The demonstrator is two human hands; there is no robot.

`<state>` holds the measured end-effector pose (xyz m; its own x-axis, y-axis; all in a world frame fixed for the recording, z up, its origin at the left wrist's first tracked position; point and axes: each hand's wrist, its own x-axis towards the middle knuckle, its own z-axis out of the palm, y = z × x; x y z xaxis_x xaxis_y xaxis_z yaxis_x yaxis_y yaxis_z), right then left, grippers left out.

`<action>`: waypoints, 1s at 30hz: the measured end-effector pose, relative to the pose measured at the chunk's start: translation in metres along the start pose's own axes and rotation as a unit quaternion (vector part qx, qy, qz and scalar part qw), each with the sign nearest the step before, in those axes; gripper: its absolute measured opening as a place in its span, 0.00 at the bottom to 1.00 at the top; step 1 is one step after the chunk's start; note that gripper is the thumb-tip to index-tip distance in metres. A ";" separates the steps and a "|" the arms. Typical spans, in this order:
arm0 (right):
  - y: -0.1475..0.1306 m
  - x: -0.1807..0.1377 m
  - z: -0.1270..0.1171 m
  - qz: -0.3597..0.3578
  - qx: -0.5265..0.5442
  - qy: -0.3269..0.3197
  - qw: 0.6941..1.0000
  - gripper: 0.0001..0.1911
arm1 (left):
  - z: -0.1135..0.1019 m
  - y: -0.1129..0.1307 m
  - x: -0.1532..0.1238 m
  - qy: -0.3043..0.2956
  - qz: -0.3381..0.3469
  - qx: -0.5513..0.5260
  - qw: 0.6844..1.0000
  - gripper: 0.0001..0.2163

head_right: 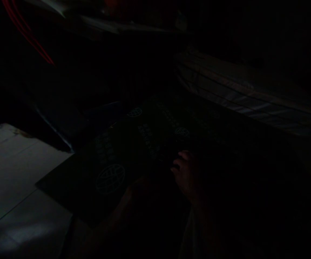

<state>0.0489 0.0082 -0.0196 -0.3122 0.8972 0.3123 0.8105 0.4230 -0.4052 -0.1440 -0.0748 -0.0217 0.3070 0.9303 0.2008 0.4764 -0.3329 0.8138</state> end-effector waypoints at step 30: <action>-0.020 -0.012 -0.005 -0.076 -0.178 0.009 0.981 0.08 | 0.000 0.003 0.003 -0.001 0.002 0.031 1.000 0.12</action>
<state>0.0389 -0.0119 -0.0108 -0.4361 0.8237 0.3624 0.8781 0.4776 -0.0287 -0.1420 -0.0734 -0.0190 0.3105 0.9284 0.2039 0.5257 -0.3465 0.7769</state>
